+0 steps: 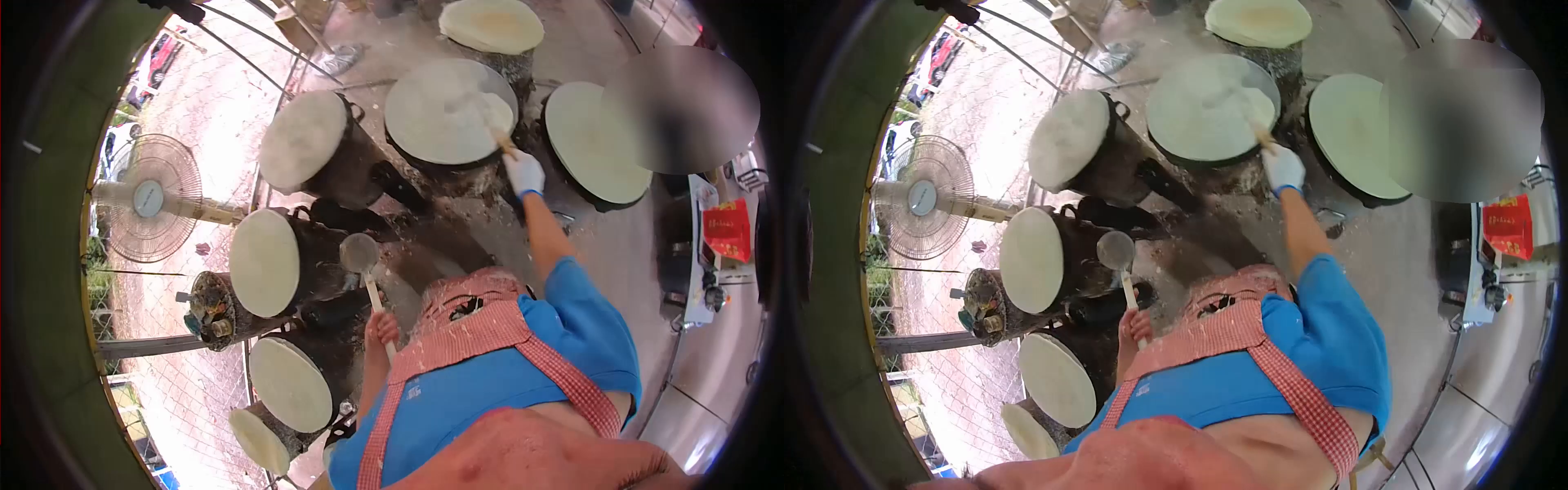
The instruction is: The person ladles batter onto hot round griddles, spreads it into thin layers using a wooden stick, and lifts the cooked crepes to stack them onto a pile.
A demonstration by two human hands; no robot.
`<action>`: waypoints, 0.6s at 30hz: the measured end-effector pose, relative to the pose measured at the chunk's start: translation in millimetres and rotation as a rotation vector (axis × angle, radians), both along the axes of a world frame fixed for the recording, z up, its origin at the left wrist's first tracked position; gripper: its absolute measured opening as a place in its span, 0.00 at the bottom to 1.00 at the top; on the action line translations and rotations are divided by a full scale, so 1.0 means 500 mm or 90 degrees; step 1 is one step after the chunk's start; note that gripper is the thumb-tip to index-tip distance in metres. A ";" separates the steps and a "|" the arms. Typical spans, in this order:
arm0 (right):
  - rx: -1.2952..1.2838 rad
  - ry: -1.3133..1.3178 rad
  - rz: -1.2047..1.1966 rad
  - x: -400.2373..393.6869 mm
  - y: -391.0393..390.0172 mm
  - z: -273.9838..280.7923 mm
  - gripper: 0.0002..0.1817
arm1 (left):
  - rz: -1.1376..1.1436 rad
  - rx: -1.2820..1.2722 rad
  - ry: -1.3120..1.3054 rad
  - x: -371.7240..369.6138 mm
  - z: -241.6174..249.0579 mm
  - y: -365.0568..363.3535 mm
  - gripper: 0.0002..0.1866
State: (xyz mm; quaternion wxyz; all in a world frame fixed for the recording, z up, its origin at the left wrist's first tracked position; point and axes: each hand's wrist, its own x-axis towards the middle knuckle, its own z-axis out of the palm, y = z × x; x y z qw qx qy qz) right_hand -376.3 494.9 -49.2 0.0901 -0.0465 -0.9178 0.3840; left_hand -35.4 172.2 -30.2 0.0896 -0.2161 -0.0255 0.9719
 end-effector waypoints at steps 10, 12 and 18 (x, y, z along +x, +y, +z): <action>0.090 0.021 -0.009 -0.070 0.084 -0.044 0.17 | -0.125 0.073 -0.079 -0.059 -0.059 -0.014 0.14; 0.092 0.020 0.055 -0.081 0.052 -0.033 0.17 | -0.126 0.058 -0.132 -0.090 -0.044 0.004 0.14; 0.019 0.028 0.047 0.027 0.131 -0.106 0.14 | -0.099 -0.162 -0.258 -0.150 -0.027 0.053 0.14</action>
